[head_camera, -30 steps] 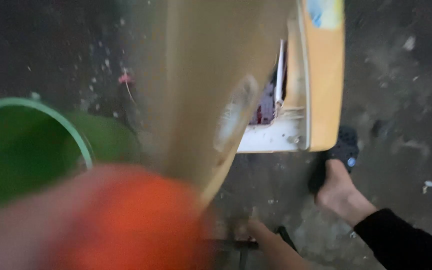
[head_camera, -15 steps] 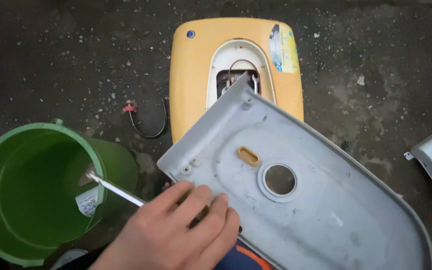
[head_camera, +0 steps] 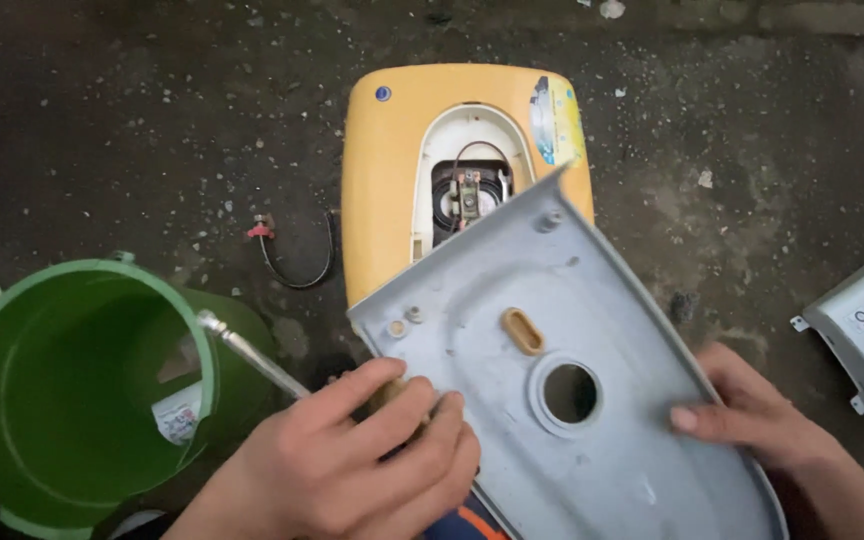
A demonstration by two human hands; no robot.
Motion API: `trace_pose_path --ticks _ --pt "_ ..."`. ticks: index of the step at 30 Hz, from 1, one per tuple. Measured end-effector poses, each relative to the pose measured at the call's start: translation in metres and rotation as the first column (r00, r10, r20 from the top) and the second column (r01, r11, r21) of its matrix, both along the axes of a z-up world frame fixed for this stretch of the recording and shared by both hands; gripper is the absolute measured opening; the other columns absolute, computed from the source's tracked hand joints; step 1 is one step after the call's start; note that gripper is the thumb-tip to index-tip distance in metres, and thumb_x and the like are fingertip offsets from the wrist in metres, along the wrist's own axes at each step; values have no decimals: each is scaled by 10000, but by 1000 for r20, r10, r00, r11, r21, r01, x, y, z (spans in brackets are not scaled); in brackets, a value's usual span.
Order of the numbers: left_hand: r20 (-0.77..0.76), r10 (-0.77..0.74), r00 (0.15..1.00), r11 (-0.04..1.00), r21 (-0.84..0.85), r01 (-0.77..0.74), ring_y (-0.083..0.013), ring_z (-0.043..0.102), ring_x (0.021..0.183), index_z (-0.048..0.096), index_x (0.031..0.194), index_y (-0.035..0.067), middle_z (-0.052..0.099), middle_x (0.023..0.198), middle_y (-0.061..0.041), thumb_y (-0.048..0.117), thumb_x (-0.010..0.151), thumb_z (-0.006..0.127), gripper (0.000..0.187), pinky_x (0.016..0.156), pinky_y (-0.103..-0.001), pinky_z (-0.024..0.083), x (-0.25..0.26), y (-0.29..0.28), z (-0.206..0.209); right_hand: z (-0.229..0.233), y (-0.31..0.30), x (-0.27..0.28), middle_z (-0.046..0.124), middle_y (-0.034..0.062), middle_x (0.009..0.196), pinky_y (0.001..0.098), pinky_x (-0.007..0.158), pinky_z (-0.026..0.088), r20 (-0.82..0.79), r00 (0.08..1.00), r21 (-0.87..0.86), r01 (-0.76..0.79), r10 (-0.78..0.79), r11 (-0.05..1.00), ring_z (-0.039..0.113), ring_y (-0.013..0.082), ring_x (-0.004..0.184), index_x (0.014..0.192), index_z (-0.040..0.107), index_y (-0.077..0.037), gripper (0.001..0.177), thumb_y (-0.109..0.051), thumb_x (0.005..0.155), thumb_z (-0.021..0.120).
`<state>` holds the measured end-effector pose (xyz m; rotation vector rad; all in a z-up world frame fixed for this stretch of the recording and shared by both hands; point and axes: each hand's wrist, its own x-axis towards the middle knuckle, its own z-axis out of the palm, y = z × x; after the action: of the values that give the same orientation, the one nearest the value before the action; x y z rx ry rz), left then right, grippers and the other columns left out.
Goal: Disassembling and reassembling a small water heater appliance using a screwdriver and hands.
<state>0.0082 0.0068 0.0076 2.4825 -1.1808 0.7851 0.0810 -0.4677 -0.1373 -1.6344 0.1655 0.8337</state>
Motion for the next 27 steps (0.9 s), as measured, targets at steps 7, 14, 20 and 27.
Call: trace_pose_path --ticks 7,14,20,27 --pt "108 42 993 997 -62 -35 -196 601 785 712 945 75 669 991 -81 131 1037 650 124 730 -351 574 17 6 2 68 45 -18 521 85 424 354 302 267 99 995 -160 45 -29 986 446 192 344 450 559 52 459 -77 780 850" --pt "-127 28 992 991 -129 -44 -224 574 715 728 1082 26 741 1175 -134 97 1042 477 265 564 -323 449 19 13 -8 85 67 -33 573 93 514 345 408 320 272 962 -189 60 -6 980 533 191 442 441 575 40 423 -47 760 839" --pt "-490 -117 864 846 -504 -172 -264 798 1084 697 1149 34 740 1212 -156 73 936 580 246 944 -350 652 20 15 13 79 70 -51 416 106 600 361 486 230 139 932 -407 362 -335 839 413 216 546 644 553 16 348 17 740 888" --pt "-151 669 728 743 103 -661 -162 552 706 676 1002 317 691 1019 220 168 702 632 337 313 -339 386 39 0 -14 108 129 -33 633 73 1142 351 738 355 86 871 -444 469 -484 764 590 177 1014 948 723 112 176 145 785 782"
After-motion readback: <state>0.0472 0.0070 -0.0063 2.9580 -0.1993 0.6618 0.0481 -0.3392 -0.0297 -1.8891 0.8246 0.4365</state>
